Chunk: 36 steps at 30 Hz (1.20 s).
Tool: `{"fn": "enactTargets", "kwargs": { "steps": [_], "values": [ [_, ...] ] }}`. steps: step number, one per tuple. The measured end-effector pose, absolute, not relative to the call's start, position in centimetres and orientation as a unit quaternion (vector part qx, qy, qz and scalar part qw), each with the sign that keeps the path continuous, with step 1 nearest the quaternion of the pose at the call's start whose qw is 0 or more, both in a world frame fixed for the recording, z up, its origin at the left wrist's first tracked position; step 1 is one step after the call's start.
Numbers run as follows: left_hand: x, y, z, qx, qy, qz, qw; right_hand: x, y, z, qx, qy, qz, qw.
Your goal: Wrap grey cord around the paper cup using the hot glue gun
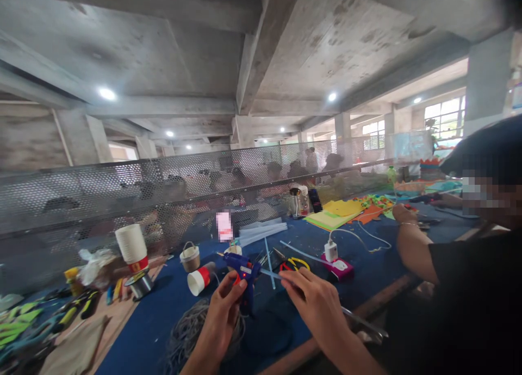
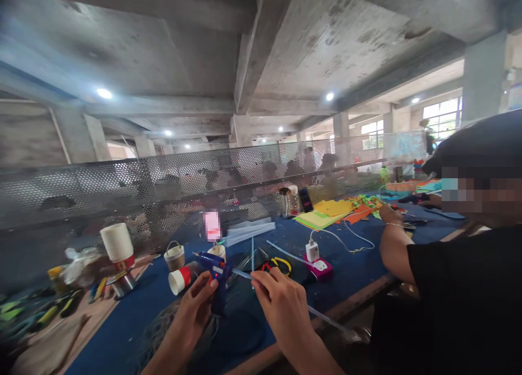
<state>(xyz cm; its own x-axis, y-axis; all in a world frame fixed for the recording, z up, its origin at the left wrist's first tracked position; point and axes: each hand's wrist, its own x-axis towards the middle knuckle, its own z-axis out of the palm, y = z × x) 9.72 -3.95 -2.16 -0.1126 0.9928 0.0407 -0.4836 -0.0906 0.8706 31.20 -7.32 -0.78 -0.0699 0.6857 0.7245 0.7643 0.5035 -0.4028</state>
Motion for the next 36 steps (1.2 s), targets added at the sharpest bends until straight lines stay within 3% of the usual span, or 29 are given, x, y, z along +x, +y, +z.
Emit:
{"fn": "enactTargets", "kwargs": {
  "steps": [10,36],
  "values": [
    [9.9,-4.8,-0.9,0.345,0.416,0.654,0.529,31.3,-7.6,0.1,-0.491,-0.745,-0.047,0.450],
    [10.6,-5.4,0.1,0.429,0.356,0.634,0.536,31.0,-7.9,0.2,-0.499,-0.749,-0.021,0.435]
  ]
}}
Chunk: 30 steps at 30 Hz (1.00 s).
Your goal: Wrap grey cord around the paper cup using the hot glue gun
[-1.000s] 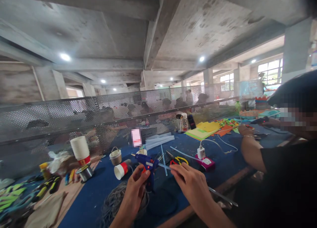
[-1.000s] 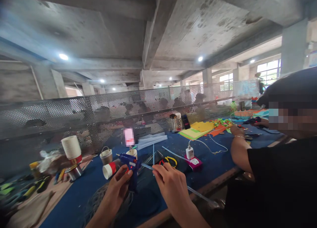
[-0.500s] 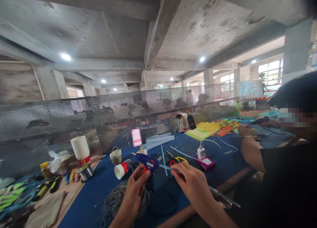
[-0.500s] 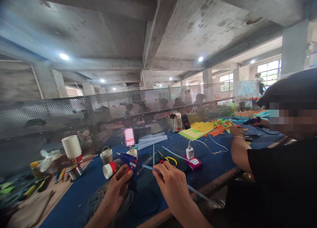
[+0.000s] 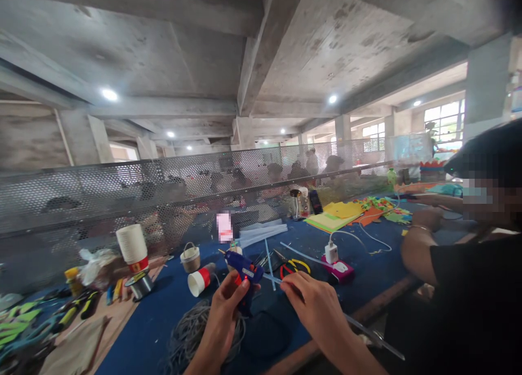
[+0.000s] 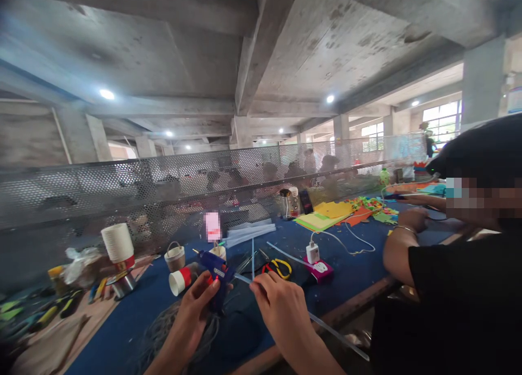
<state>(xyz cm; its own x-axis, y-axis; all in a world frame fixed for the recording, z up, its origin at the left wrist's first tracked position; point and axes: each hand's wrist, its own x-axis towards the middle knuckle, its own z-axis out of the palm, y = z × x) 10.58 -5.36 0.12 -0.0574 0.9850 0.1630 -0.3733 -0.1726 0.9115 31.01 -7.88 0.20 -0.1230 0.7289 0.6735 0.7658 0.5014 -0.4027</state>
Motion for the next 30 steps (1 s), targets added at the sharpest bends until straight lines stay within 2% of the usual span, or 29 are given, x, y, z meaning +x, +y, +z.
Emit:
{"fn": "enactTargets", "kwargs": {
  "steps": [6,17,26,30],
  "values": [
    [11.2,-5.8,0.4,0.429,0.362,0.646,0.517,31.1,-7.9,0.5,-0.489,-0.754,0.050,0.436],
    [11.3,-5.3,0.0,0.426,0.348,0.651,0.523,30.9,-7.7,0.8,-0.485,-0.751,0.085,0.441],
    [11.2,-5.1,-0.6,0.435,0.357,0.651,0.509,31.1,-6.8,-0.2,-0.447,-0.721,0.266,0.457],
    [11.0,-5.1,-0.6,0.455,0.341,0.636,0.521,30.9,-6.8,-0.1,-0.450,-0.712,0.260,0.473]
  ]
}}
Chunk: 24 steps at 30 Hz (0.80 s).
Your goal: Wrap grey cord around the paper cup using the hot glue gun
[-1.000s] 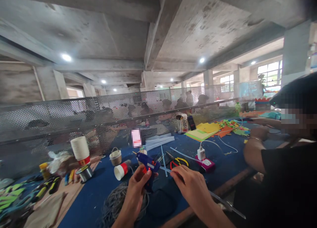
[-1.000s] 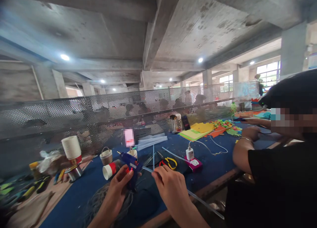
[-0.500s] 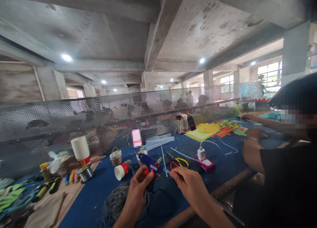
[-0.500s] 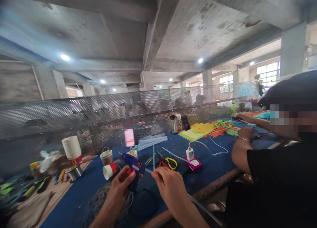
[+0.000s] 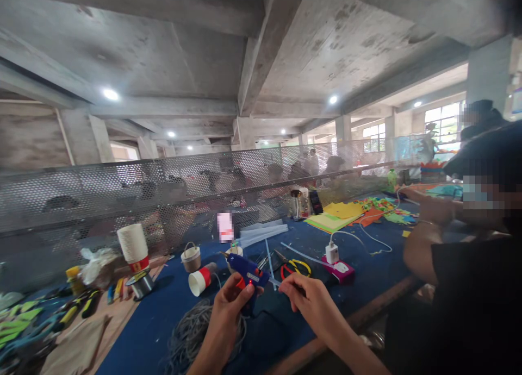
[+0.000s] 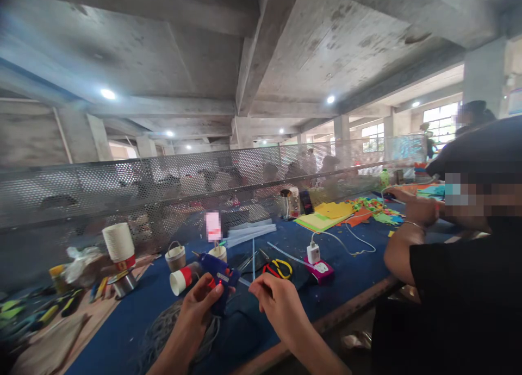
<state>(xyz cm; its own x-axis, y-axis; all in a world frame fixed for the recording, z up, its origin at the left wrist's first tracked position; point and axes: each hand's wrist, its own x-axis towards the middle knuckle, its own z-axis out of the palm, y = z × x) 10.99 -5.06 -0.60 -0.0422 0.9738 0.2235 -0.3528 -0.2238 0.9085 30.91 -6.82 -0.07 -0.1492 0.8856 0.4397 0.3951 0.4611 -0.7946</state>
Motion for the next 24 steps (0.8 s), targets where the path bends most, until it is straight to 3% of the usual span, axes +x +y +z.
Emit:
{"fn": "enactTargets", "kwargs": {
  "steps": [6,13,24],
  "values": [
    [10.8,-5.2,-0.6,0.458,0.342,0.629,0.527,30.6,-7.2,0.1,-0.459,-0.718,0.198,0.484],
    [10.6,-5.2,-0.9,0.495,0.353,0.620,0.496,30.5,-7.2,0.3,-0.444,-0.721,0.292,0.444],
    [10.2,-4.5,-1.6,0.501,0.347,0.613,0.503,30.4,-6.5,-1.1,-0.433,-0.701,0.267,0.501]
  ]
}}
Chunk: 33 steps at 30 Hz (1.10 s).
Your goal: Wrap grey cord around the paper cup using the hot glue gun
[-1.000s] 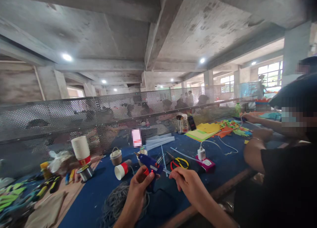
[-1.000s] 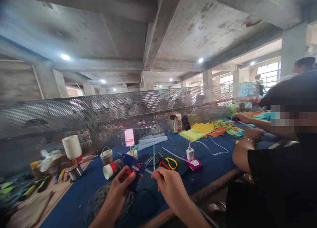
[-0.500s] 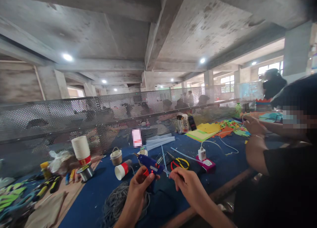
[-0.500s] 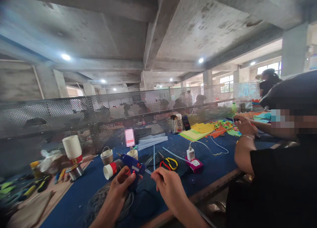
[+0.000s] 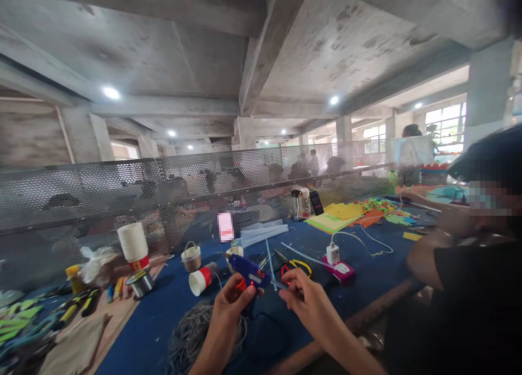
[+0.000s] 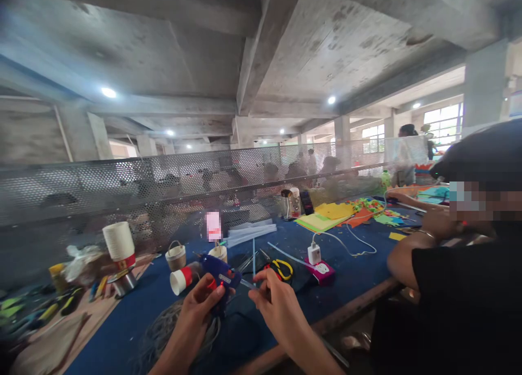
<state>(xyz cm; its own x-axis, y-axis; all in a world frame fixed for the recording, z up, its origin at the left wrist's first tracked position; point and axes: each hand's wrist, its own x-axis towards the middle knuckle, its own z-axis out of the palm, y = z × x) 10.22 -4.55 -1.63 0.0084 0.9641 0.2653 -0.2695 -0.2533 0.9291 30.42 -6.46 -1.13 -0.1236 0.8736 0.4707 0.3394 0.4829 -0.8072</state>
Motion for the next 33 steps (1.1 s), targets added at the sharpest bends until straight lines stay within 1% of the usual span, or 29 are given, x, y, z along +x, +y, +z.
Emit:
{"fn": "enactTargets", "kwargs": {
  "steps": [6,12,22,25,30,33],
  "values": [
    [11.0,-5.2,-0.8,0.492,0.347,0.621,0.501,30.4,-7.1,-0.9,-0.439,-0.699,0.266,0.497],
    [11.2,-5.2,-0.8,0.476,0.358,0.643,0.482,30.5,-7.3,-0.3,-0.423,-0.697,0.331,0.476],
    [11.0,-5.4,-0.6,0.495,0.358,0.627,0.484,30.4,-7.5,0.0,-0.412,-0.683,0.387,0.462],
    [11.1,-5.3,-0.7,0.501,0.358,0.631,0.472,30.4,-7.4,-0.3,-0.418,-0.686,0.367,0.469],
    [11.2,-5.4,-0.6,0.500,0.354,0.630,0.477,30.3,-7.5,-0.5,-0.432,-0.709,0.277,0.484],
    [11.1,-5.4,-0.5,0.501,0.354,0.628,0.478,30.3,-7.6,-0.4,-0.429,-0.708,0.292,0.479]
  ]
}}
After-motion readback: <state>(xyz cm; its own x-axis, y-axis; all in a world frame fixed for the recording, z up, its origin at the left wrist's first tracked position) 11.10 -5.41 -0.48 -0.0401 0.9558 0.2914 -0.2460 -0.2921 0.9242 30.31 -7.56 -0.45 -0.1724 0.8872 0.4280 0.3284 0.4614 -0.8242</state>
